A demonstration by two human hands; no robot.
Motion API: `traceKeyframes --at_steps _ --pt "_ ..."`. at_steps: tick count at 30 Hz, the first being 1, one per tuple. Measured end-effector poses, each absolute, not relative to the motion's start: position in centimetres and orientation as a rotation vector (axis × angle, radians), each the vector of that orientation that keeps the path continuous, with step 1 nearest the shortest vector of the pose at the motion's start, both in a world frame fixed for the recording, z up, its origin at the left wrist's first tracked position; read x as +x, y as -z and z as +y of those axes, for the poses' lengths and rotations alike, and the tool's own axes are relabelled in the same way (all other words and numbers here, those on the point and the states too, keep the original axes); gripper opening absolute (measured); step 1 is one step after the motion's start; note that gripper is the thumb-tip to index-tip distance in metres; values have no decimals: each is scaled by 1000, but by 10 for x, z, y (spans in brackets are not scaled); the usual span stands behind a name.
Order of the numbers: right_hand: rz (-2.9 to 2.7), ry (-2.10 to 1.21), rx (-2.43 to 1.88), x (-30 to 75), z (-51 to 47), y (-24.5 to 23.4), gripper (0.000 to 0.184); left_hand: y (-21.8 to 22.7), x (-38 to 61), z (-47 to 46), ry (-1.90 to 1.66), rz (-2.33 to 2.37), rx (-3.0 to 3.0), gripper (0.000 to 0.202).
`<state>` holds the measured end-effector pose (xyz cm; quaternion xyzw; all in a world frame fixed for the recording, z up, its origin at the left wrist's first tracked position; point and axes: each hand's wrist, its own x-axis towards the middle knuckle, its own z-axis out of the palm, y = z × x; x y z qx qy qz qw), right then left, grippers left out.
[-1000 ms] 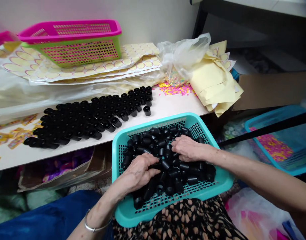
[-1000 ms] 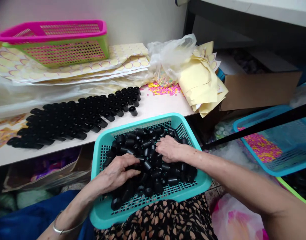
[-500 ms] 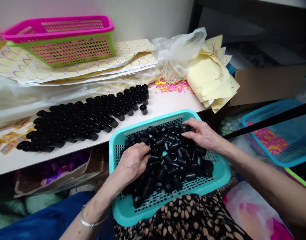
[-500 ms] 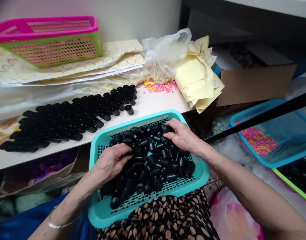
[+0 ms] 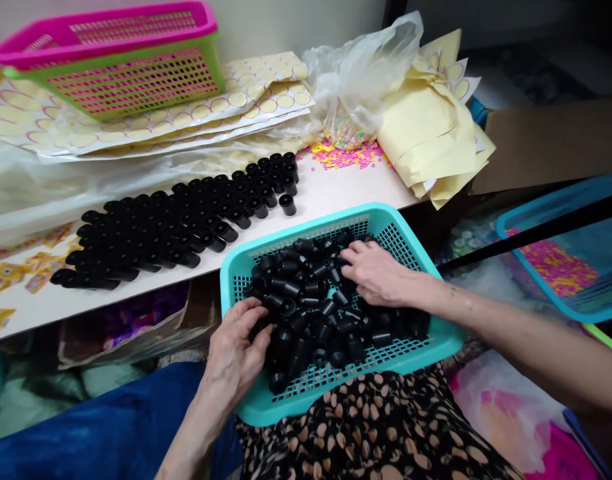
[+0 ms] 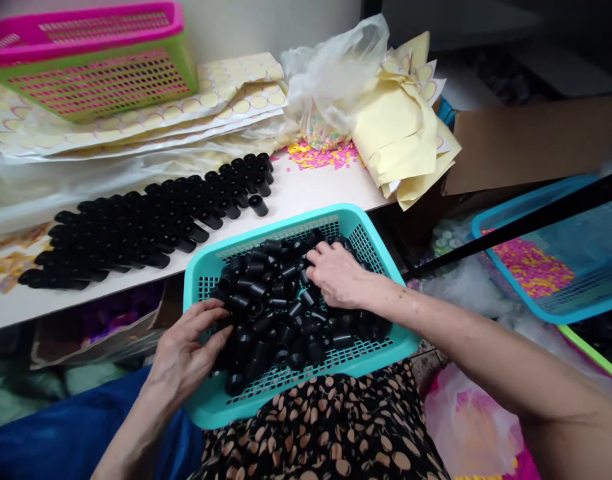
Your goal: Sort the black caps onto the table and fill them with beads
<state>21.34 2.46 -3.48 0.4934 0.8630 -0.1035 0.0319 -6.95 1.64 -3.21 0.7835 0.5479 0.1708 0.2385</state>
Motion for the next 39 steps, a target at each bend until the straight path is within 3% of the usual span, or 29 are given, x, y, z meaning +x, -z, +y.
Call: traceKeyframes --at_steps 3,6,9,12,15,20,28,34,39 --pt "2705 278 1605 211 23 24 21 34 -71 10 -556 1499 2128 15" --pt "2872 647 1169 188 9 19 17 36 -63 6 -650 1355 2213 14" --pt "2803 843 882 163 -1 23 20 37 -51 4 -435 1177 2346 19" --pt "2706 721 936 162 3 27 24 36 -47 5 -122 1136 2359 20" --pt "2688 577 1058 186 15 25 21 33 -54 6 -68 1068 2246 16" --pt "2702 425 1243 233 25 18 13 30 -63 6 -166 981 2091 17" --pt "2823 323 1514 225 3 20 26 35 -70 2 -537 961 1974 13" --pt "2754 954 1178 206 -28 15 24 32 -69 -6 -925 1120 1799 10" --pt "2539 1181 1276 212 -35 21 37 28 -67 -11 -988 1238 1746 6"
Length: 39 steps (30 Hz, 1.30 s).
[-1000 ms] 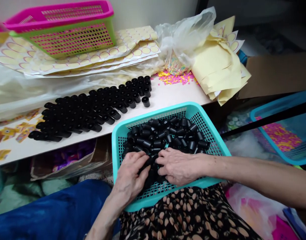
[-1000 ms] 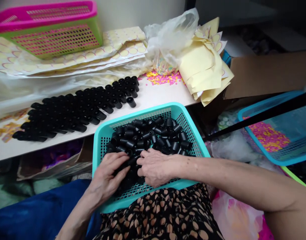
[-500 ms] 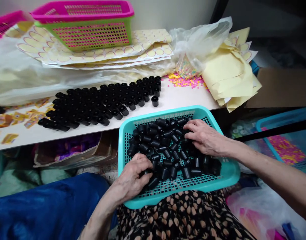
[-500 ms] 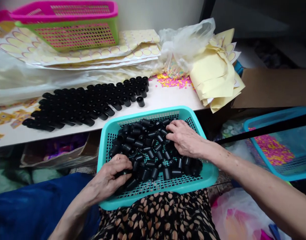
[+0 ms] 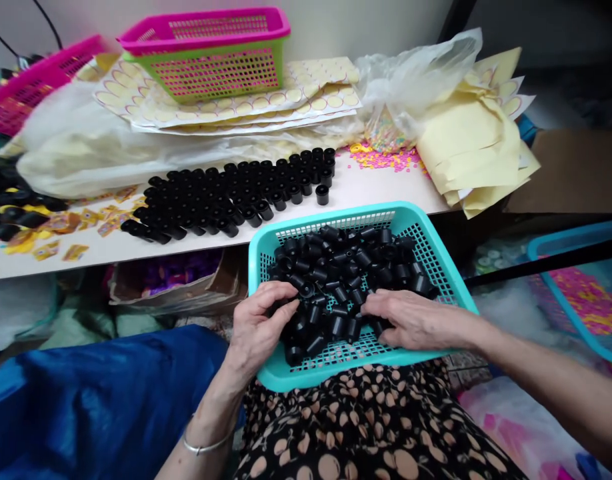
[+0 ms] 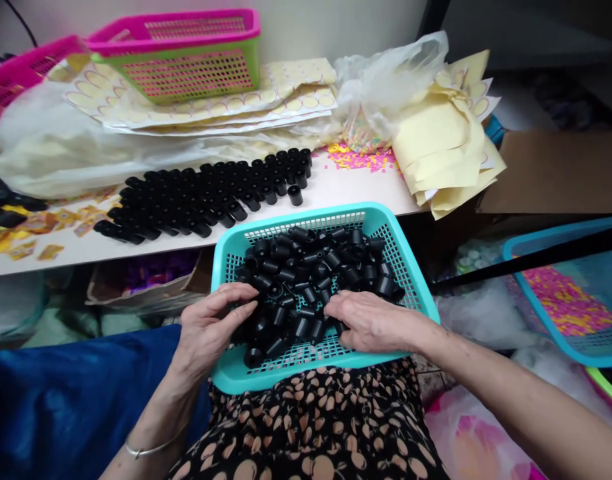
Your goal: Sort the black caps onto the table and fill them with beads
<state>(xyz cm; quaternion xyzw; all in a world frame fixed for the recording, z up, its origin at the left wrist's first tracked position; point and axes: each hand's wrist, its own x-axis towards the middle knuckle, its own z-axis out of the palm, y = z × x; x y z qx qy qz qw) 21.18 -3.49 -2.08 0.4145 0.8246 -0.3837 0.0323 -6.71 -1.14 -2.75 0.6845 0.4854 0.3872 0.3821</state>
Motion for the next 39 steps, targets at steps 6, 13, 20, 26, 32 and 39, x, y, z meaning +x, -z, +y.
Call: traceKeyframes --at_steps 6,13,20,26,32,39 --pt "2408 1335 1426 220 -40 23 42 32 -68 -8 -944 1276 1817 9" --pt "2628 954 1711 224 -28 22 22 30 -66 9 -951 1390 1842 14" --pt "3089 630 944 136 -13 12 16 23 -69 0 -981 1548 1800 17" --pt "2978 446 919 99 21 30 49 29 -70 2 -835 1577 1735 27" --pt "2770 418 1078 157 16 24 34 20 -64 12 -441 1591 1993 16" --pt "2666 666 1361 217 -21 18 21 17 -59 24 -356 1485 2058 15"
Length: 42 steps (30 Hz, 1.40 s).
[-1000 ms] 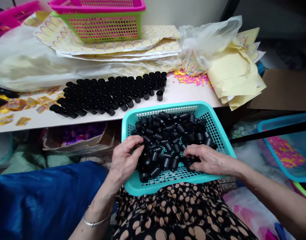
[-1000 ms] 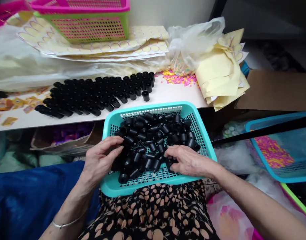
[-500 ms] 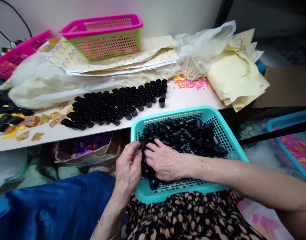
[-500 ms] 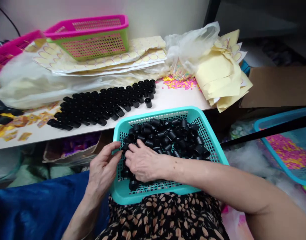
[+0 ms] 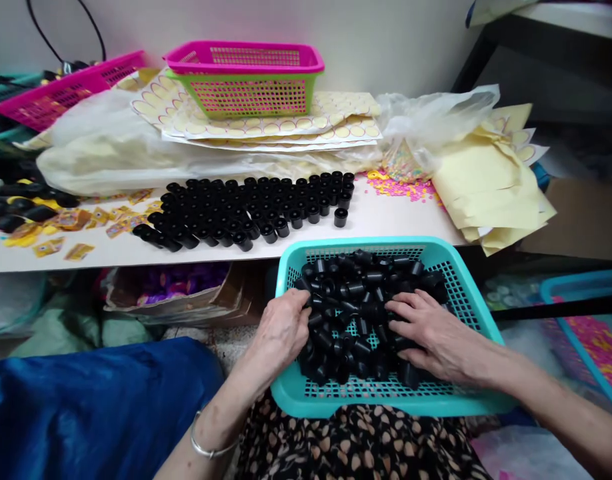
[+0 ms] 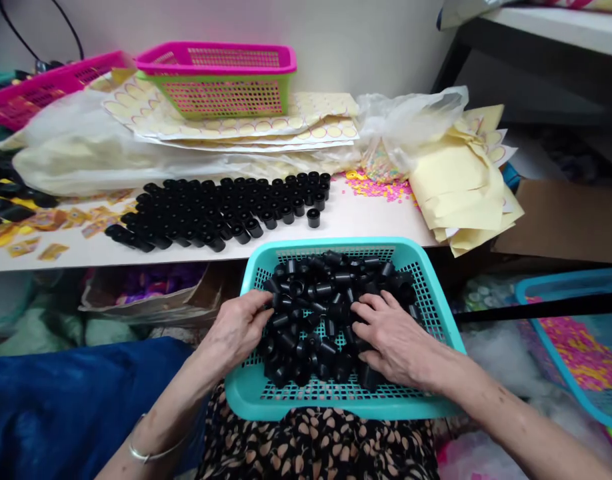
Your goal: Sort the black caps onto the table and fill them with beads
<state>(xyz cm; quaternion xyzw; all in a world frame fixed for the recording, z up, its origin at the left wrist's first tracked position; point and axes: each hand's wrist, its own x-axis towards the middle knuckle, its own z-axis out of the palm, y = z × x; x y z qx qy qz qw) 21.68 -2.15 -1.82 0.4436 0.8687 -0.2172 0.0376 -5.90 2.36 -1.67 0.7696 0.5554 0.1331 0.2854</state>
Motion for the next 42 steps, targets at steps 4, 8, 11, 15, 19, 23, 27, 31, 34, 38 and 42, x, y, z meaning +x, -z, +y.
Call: traceKeyframes --at_steps 4,8,11,15,19,23,27,31,34,38,42 --pt "2646 903 1402 229 -27 14 35 30 -52 38 -447 1312 2139 16" --pt "2621 991 1488 225 -23 6 28 40 -38 55 -459 1262 2227 14" --pt "2678 845 1619 209 -16 8 21 39 -28 65 -391 1201 2365 14" --pt "2765 721 1471 184 -3 23 23 28 -28 69 -28 952 2225 20" --pt "2674 726 1312 177 9 28 16 16 -44 70 -63 952 1865 24" --pt "2653 822 1202 177 16 23 10 15 -62 73 -409 1165 1708 19" --pt "2825 805 1142 159 21 28 31 19 -66 71 -618 1260 1550 18" --pt "2759 723 1047 146 19 35 36 19 -67 66 -703 1271 1466 15" --pt "2647 720 967 160 11 34 15 16 -76 61 -697 1317 1563 14" --pt "2668 788 1015 184 3 24 14 17 -87 57 -742 1326 1602 13" --pt "2730 790 1248 176 9 17 17 21 -84 56 -768 1368 1640 11"
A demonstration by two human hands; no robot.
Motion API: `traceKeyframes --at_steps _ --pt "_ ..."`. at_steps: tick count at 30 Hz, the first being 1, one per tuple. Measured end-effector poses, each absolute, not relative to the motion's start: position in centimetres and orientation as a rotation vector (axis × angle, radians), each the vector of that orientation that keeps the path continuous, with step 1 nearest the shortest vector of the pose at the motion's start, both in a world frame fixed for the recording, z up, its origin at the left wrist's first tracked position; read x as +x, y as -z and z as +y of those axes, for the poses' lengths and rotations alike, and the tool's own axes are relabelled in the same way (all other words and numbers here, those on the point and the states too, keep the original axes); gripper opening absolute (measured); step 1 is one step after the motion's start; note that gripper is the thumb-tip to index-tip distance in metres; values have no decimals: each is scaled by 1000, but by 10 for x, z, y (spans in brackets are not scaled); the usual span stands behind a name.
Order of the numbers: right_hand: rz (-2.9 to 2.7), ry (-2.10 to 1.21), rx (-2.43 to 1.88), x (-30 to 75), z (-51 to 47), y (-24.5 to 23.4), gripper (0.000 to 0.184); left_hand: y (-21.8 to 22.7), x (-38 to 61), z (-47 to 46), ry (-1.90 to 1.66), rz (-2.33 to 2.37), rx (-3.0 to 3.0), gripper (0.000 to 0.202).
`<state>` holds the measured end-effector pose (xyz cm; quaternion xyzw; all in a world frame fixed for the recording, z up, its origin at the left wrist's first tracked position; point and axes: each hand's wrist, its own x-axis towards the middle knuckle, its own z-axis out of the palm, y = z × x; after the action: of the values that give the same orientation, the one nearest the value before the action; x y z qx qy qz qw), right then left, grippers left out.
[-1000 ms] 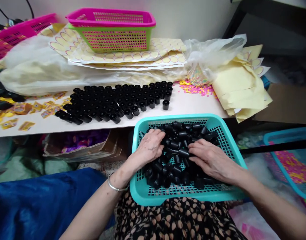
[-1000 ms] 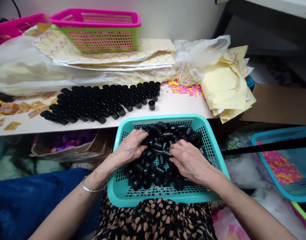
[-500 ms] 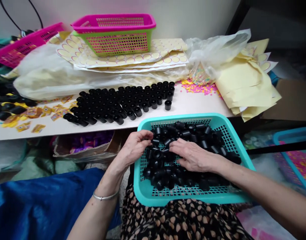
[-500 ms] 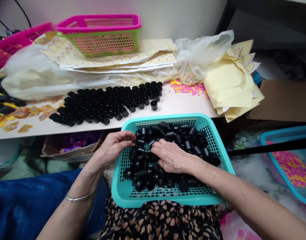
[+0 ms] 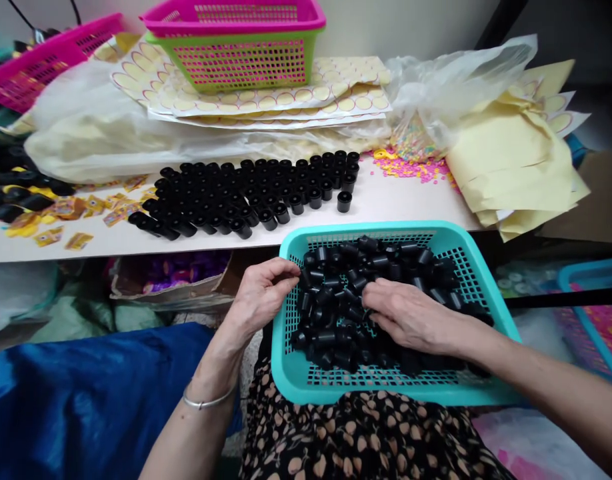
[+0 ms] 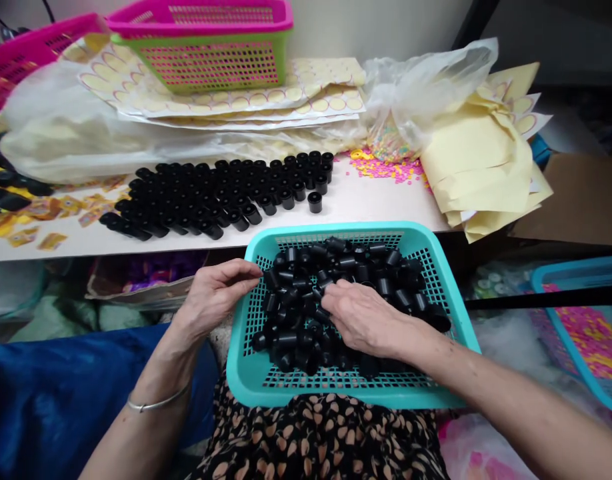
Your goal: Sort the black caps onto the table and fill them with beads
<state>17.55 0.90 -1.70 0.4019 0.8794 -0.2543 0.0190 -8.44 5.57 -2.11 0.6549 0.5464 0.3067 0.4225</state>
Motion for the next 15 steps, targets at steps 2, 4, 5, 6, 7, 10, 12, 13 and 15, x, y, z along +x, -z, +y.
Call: traceKeyframes --at_steps 2,4,5,6,7,10,12,13,15 --pt "2762 768 1247 162 14 17 19 22 -81 55 -816 1398 1629 13" --pt "2807 804 1084 148 14 19 19 23 -81 53 -865 1410 1636 13" --pt "2818 831 965 142 13 22 20 23 -81 52 -872 1407 1653 13" --pt "2810 850 861 137 10 25 22 24 -83 51 -866 1400 1673 13" --pt "2783 858 796 134 6 28 26 24 -85 49 -857 1396 1690 13" --pt "2679 823 831 131 -5 35 34 28 -95 49 -869 1455 1682 13" --pt "2644 779 914 136 -9 35 29 30 -101 52 -897 1523 1694 12" --pt "2631 743 957 140 -10 33 26 31 -103 54 -905 1540 1747 11" --pt "2600 665 1057 148 -8 28 22 31 -102 58 -870 1497 1992 13"
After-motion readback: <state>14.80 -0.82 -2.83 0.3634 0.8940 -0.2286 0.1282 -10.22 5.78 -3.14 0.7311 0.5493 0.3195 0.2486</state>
